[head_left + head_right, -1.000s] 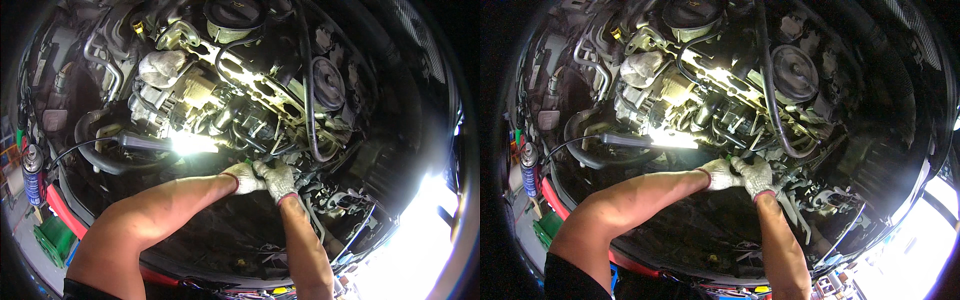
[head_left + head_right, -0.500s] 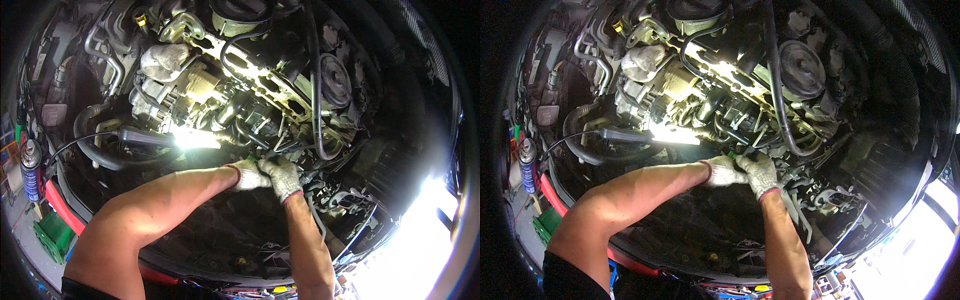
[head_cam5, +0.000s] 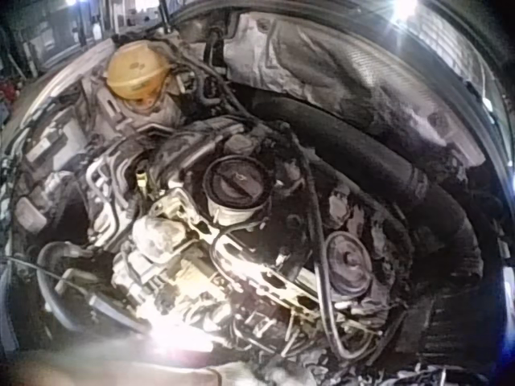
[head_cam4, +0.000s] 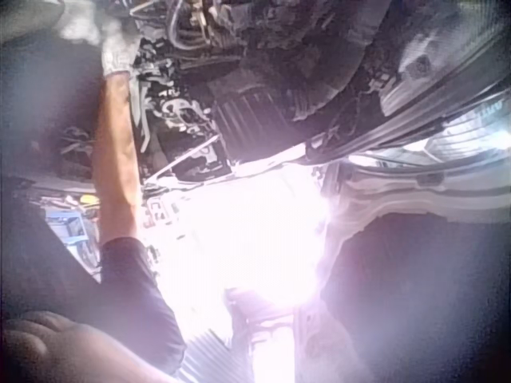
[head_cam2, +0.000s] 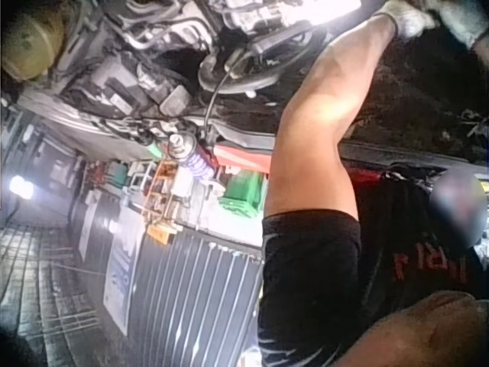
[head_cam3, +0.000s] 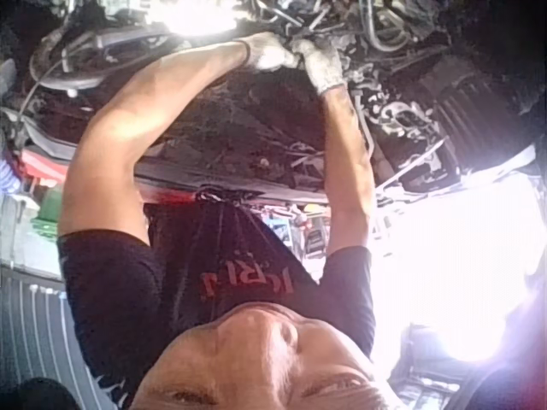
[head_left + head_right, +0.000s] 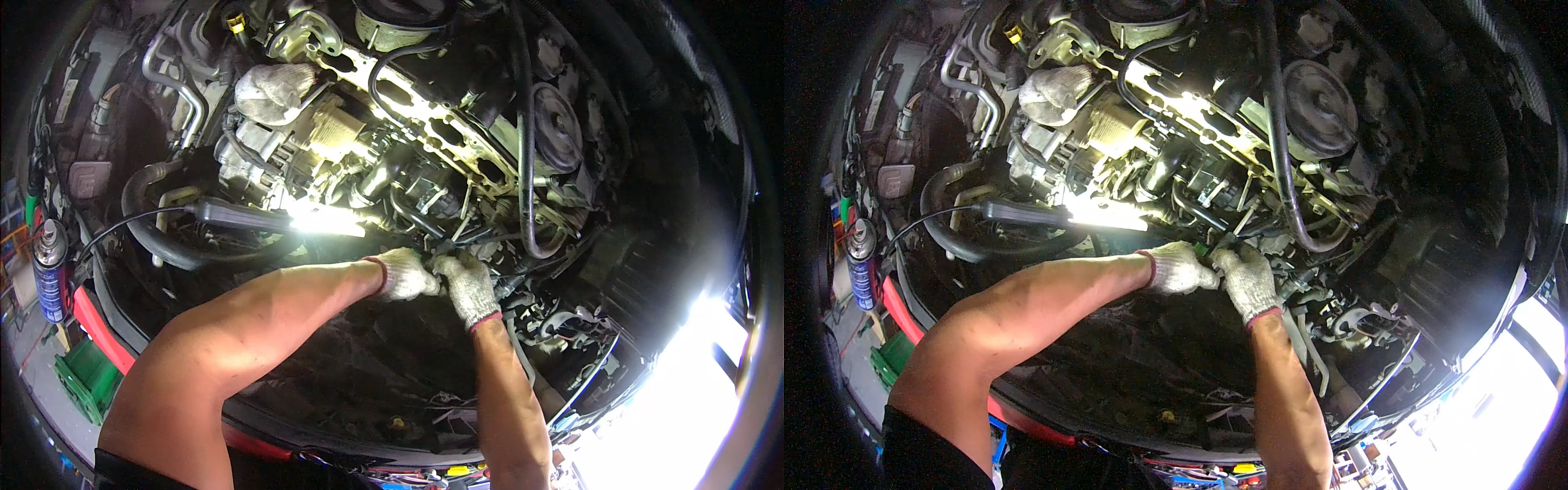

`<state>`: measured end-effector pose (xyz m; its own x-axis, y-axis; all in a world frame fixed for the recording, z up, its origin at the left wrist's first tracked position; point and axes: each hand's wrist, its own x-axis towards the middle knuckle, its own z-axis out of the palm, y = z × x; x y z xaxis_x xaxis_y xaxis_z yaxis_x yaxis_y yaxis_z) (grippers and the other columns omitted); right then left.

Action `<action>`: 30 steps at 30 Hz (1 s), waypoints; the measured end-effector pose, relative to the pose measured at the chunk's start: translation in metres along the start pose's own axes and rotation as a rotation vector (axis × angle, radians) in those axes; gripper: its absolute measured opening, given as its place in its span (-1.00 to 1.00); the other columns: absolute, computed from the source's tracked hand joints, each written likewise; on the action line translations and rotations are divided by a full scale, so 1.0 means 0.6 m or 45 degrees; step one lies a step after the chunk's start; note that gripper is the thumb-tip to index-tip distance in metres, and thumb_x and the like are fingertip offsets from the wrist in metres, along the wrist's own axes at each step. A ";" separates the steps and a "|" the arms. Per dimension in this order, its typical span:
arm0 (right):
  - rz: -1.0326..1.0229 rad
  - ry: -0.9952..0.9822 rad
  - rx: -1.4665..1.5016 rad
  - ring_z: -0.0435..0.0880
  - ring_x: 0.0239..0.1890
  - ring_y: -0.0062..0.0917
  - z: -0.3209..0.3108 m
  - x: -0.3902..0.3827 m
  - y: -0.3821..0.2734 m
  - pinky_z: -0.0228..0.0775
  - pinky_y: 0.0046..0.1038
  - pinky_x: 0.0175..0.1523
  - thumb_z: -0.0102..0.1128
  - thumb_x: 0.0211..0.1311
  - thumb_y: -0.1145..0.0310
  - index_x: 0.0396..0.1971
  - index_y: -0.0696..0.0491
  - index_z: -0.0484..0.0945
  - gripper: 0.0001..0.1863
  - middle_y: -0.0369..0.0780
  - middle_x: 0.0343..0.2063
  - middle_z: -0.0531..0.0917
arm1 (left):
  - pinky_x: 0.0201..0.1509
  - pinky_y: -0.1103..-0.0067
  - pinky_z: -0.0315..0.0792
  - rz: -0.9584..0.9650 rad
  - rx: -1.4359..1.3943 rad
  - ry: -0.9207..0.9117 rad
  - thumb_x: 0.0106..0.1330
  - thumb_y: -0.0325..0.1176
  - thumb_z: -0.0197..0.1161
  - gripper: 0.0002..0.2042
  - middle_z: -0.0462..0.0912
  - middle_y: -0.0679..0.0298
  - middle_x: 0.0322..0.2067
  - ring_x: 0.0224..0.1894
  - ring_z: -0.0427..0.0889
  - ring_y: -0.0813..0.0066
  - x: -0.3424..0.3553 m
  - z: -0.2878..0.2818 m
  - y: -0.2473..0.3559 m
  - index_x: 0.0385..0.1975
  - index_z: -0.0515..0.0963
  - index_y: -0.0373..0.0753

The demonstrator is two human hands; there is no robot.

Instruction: The person works under the hood of a car, using a flashlight and various hand tools to manipulate engine components. They connect and disconnect hoses and electrical connectors, adjust parts within the engine bay, and retrieve tools from a nearby toolbox.

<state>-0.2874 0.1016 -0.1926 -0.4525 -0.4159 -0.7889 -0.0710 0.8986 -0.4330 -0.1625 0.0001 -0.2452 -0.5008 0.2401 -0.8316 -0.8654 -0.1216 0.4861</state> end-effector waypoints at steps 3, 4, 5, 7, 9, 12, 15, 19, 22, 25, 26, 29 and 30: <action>-0.114 0.150 -0.232 0.66 0.00 -0.02 0.012 0.028 0.058 0.44 -0.22 0.13 0.32 0.07 -0.33 -0.07 0.24 0.62 -0.17 0.14 -0.12 0.69 | 0.01 0.27 0.51 0.252 0.253 0.354 0.12 0.18 0.34 -0.40 0.73 -0.04 -0.20 -0.11 0.70 0.06 -0.006 0.028 0.003 -0.12 0.63 -0.28; -0.035 0.057 -0.288 0.64 0.04 0.01 0.008 0.016 0.030 0.43 -0.19 0.14 0.36 0.02 -0.35 -0.07 0.23 0.63 -0.15 0.16 -0.09 0.68 | 0.02 0.25 0.51 0.262 0.287 0.453 0.13 0.19 0.33 -0.40 0.73 -0.05 -0.18 -0.09 0.70 0.01 -0.013 0.032 0.003 -0.10 0.63 -0.27; -0.020 0.066 -0.347 0.67 -0.01 -0.05 0.007 0.011 0.016 0.45 -0.21 0.12 0.36 0.06 -0.28 -0.08 0.22 0.64 -0.22 0.11 -0.12 0.70 | 0.06 0.22 0.51 0.313 0.245 0.484 0.14 0.25 0.29 -0.35 0.71 -0.09 -0.13 -0.01 0.65 -0.11 -0.024 0.034 0.005 -0.03 0.61 -0.24; -0.027 0.030 -0.222 0.70 -0.09 -0.18 0.003 0.005 0.008 0.47 -0.25 0.09 0.36 0.14 -0.14 -0.10 0.21 0.65 -0.35 0.01 -0.18 0.73 | 0.02 0.25 0.51 0.372 0.245 0.428 0.13 0.27 0.31 -0.34 0.72 -0.06 -0.19 -0.08 0.68 -0.02 -0.009 0.035 0.001 -0.07 0.62 -0.27; -0.073 -0.062 0.143 0.70 -0.16 -0.32 -0.005 -0.001 0.011 0.48 -0.29 0.05 0.34 0.19 -0.01 -0.11 0.20 0.66 -0.47 -0.09 -0.22 0.75 | -0.07 0.33 0.50 0.230 0.104 0.185 0.14 0.23 0.36 -0.36 0.73 0.01 -0.31 -0.25 0.66 0.23 -0.003 0.027 0.002 -0.18 0.64 -0.36; -0.072 -0.118 0.461 0.64 -0.22 -0.49 -0.010 0.015 0.051 0.48 -0.35 0.00 0.29 0.23 0.12 -0.12 0.20 0.67 -0.58 -0.20 -0.26 0.73 | -0.06 0.35 0.50 0.087 -0.052 -0.061 0.15 0.15 0.36 -0.39 0.73 -0.02 -0.30 -0.24 0.66 0.27 -0.003 0.009 0.012 -0.23 0.64 -0.42; -0.023 0.089 -0.226 0.67 0.02 -0.10 -0.003 0.006 0.016 0.44 -0.25 0.15 0.36 0.16 -0.08 -0.04 0.21 0.64 -0.38 0.03 -0.08 0.72 | 0.03 0.30 0.52 0.148 0.333 0.368 0.16 0.18 0.31 -0.39 0.72 -0.11 -0.19 -0.10 0.70 0.08 -0.009 0.030 0.011 -0.20 0.64 -0.39; -0.035 0.041 -0.079 0.69 -0.08 -0.21 0.001 -0.006 -0.003 0.46 -0.28 0.09 0.43 0.11 0.04 -0.07 0.23 0.65 -0.43 0.01 -0.17 0.73 | 0.07 0.27 0.51 0.294 0.293 0.357 0.13 0.23 0.31 -0.37 0.70 -0.12 -0.14 -0.04 0.69 0.01 -0.002 0.033 0.000 -0.13 0.64 -0.32; -0.047 -0.062 0.086 0.68 -0.14 -0.32 -0.014 0.003 0.022 0.45 -0.33 0.06 0.40 0.12 0.04 -0.07 0.22 0.64 -0.44 -0.06 -0.20 0.73 | -0.04 0.34 0.50 0.000 0.001 -0.069 0.11 0.17 0.37 -0.39 0.72 -0.09 -0.28 -0.18 0.69 0.11 -0.010 0.002 0.017 -0.17 0.67 -0.36; 0.019 -0.039 0.057 0.68 -0.03 -0.22 -0.004 0.009 0.019 0.44 -0.30 0.13 0.35 0.13 -0.10 -0.01 0.21 0.62 -0.33 0.01 -0.11 0.72 | 0.02 0.31 0.52 0.113 0.240 0.267 0.12 0.17 0.34 -0.41 0.72 -0.12 -0.21 -0.08 0.70 0.03 -0.002 0.014 0.004 -0.17 0.67 -0.34; -0.056 0.069 -0.189 0.67 0.03 -0.16 0.004 0.002 0.007 0.43 -0.29 0.17 0.37 0.13 -0.11 0.04 0.21 0.60 -0.30 0.04 -0.05 0.70 | 0.04 0.30 0.52 0.126 0.280 0.410 0.12 0.18 0.33 -0.41 0.72 -0.13 -0.18 -0.04 0.69 -0.01 -0.008 0.023 0.003 -0.16 0.68 -0.32; -0.048 0.067 -0.252 0.67 0.04 -0.16 0.013 0.014 0.029 0.43 -0.30 0.16 0.41 0.12 -0.07 0.02 0.22 0.60 -0.33 0.02 -0.04 0.70 | 0.10 0.26 0.51 0.112 0.263 0.434 0.10 0.25 0.32 -0.37 0.69 -0.14 -0.12 0.04 0.63 -0.11 -0.013 0.027 0.004 -0.13 0.67 -0.25; -0.061 0.044 -0.154 0.67 0.04 -0.17 0.014 0.027 0.054 0.43 -0.30 0.16 0.41 0.12 -0.05 0.00 0.22 0.61 -0.35 0.01 -0.05 0.71 | 0.10 0.25 0.51 0.107 0.279 0.435 0.09 0.27 0.31 -0.36 0.69 -0.14 -0.11 0.05 0.62 -0.12 -0.012 0.028 0.005 -0.12 0.67 -0.24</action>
<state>-0.2896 0.1225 -0.2232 -0.4765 -0.4557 -0.7519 -0.1988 0.8889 -0.4127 -0.1610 0.0143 -0.2333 -0.5780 -0.0999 -0.8099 -0.8159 0.0898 0.5712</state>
